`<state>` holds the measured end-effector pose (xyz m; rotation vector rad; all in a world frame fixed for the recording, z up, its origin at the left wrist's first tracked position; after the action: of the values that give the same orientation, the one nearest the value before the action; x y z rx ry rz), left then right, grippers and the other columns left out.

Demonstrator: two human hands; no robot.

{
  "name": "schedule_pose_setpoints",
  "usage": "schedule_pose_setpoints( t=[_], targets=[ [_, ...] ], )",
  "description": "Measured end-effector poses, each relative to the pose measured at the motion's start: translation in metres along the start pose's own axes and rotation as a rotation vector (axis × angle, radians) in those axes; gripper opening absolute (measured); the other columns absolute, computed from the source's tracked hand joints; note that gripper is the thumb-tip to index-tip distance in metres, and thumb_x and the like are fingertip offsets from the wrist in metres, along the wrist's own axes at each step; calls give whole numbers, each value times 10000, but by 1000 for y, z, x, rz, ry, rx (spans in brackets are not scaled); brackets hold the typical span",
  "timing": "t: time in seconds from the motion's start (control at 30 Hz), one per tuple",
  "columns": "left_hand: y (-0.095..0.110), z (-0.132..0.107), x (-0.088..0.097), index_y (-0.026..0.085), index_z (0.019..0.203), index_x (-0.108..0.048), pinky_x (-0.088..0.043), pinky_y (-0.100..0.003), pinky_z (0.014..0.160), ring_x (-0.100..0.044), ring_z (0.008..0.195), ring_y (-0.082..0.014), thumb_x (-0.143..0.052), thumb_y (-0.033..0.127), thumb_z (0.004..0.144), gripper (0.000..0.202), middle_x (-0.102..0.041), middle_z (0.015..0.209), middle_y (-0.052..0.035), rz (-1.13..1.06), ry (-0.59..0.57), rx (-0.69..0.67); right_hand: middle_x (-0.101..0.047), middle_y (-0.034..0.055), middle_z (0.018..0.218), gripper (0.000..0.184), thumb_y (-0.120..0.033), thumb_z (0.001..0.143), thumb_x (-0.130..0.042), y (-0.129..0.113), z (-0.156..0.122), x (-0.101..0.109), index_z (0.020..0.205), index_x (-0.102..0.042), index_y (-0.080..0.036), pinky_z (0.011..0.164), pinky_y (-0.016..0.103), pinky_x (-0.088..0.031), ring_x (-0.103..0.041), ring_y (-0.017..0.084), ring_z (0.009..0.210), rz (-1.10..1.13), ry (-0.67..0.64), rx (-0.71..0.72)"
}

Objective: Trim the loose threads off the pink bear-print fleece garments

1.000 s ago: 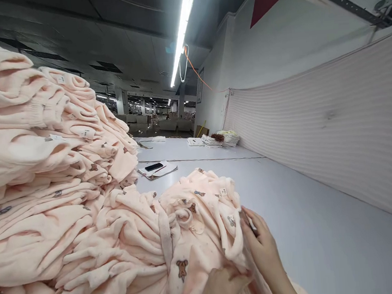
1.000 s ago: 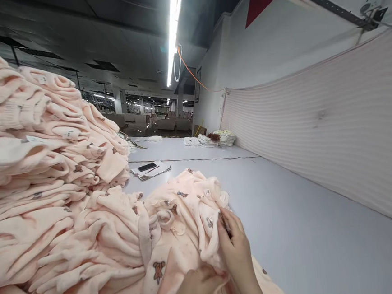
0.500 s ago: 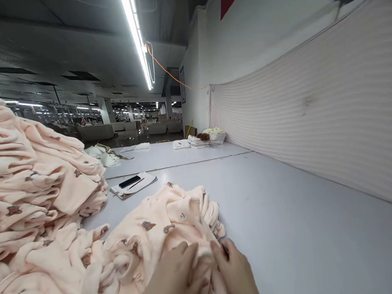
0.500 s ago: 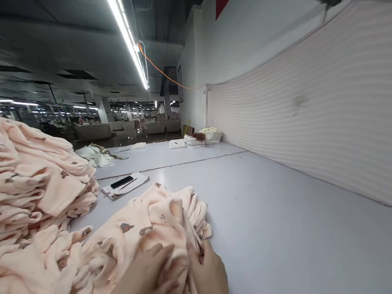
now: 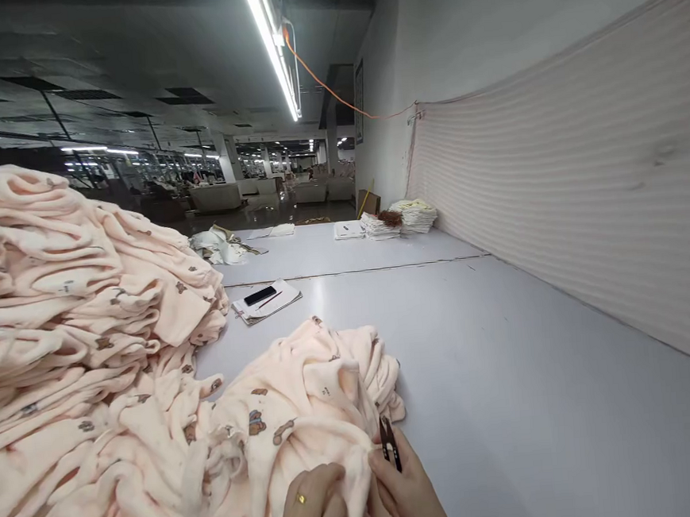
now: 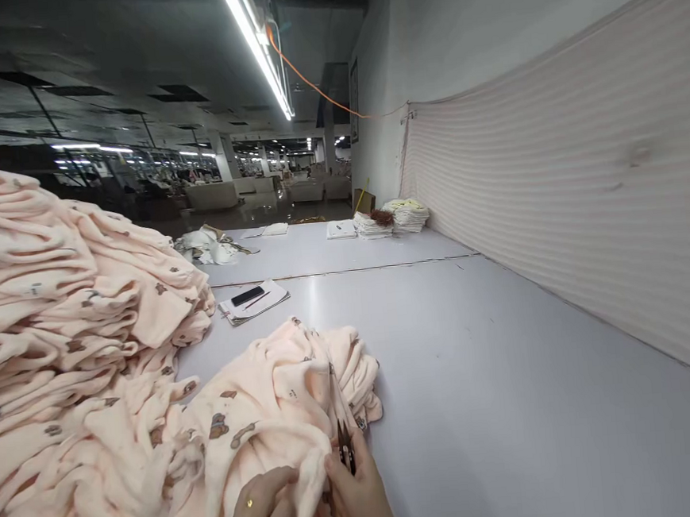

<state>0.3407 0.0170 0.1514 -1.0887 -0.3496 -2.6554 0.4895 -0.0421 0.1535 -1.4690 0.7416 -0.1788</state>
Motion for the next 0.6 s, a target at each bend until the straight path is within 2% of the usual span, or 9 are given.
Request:
schedule_pose_setpoints(
  t=[0.03, 0.1, 0.17, 0.23, 0.27, 0.33, 0.4, 0.47, 0.6],
  targets=[
    [1, 0, 0, 196, 703, -517, -479, -321, 748, -620, 835, -193, -365, 144, 914, 266, -675, 966, -103, -33, 19, 26, -557, -55, 629, 268, -403, 719, -713, -2, 0, 0, 847, -577, -211, 517, 178, -428, -499, 81, 528, -30, 10, 55],
    [2, -4, -1, 200, 735, -518, -471, -339, 780, -607, 870, -206, -391, 165, 909, 218, -670, 1011, -101, -124, 36, 102, -621, -24, 763, 233, -357, 717, -715, -3, -1, -1, 862, -606, -211, 696, 217, -473, -578, 129, 726, -85, 18, 125],
    [5, -6, -3, 208, 829, -546, -472, -354, 792, -597, 904, -236, -496, 309, 875, 122, -657, 1040, -106, -257, 19, 255, -619, -29, 767, 224, -353, 727, -703, 1, -2, 0, 875, -605, -216, 714, 225, -474, -581, 136, 735, -96, -1, 89],
    [7, -4, -4, 212, 1000, -555, -485, -348, 763, -603, 882, -248, -541, 461, 820, 308, -651, 990, -97, -425, -47, 512, -607, -31, 752, 257, -384, 730, -701, 7, -2, 2, 896, -594, -220, 686, 229, -476, -578, 136, 705, -81, -23, 41],
    [7, -1, -4, 211, 1072, -542, -489, -339, 745, -606, 856, -243, -537, 500, 806, 392, -650, 953, -82, -508, -95, 649, -606, -28, 761, 281, -405, 734, -698, 11, -2, 3, 917, -588, -222, 683, 231, -477, -578, 136, 701, -74, -38, 28],
    [7, 8, -6, 211, 1063, -556, -476, -316, 718, -598, 794, -220, -520, 467, 816, 357, -642, 863, -46, -621, -205, 837, -604, -23, 798, 318, -440, 753, -680, 18, -1, 4, 969, -576, -231, 688, 232, -475, -580, 134, 710, -79, -80, 27],
    [7, 19, -8, 207, 909, -589, -449, -307, 716, -578, 783, -215, -546, 404, 803, 228, -634, 820, -33, -637, -275, 899, -604, -20, 826, 310, -451, 785, -647, 19, 1, 4, 995, -564, -238, 707, 232, -475, -587, 134, 732, -111, -124, 41],
    [7, 26, -12, 201, 804, -581, -430, -310, 705, -562, 777, -220, -567, 369, 784, 170, -624, 793, -34, -596, -289, 920, -621, -2, 849, 277, -443, 819, -609, 14, 5, 7, 990, -561, -230, 733, 241, -481, -607, 154, 786, -189, -144, 77],
    [8, 31, -22, 197, 771, -572, -422, -336, 695, -564, 754, -235, -525, 347, 805, 161, -613, 757, -40, -474, -239, 966, -631, 19, 829, 157, -372, 860, -569, -9, 13, 17, 895, -586, -219, 648, 211, -469, -616, 160, 761, -530, -102, 234]
  ],
)
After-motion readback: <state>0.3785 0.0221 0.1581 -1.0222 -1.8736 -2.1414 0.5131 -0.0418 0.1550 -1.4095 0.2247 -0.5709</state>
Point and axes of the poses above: each hand's wrist, its own z-axis towards the middle knuckle, its own x-axis out of the back of the hand, y = z × x, the point moved 1 cm from there along z, towards the middle knuckle
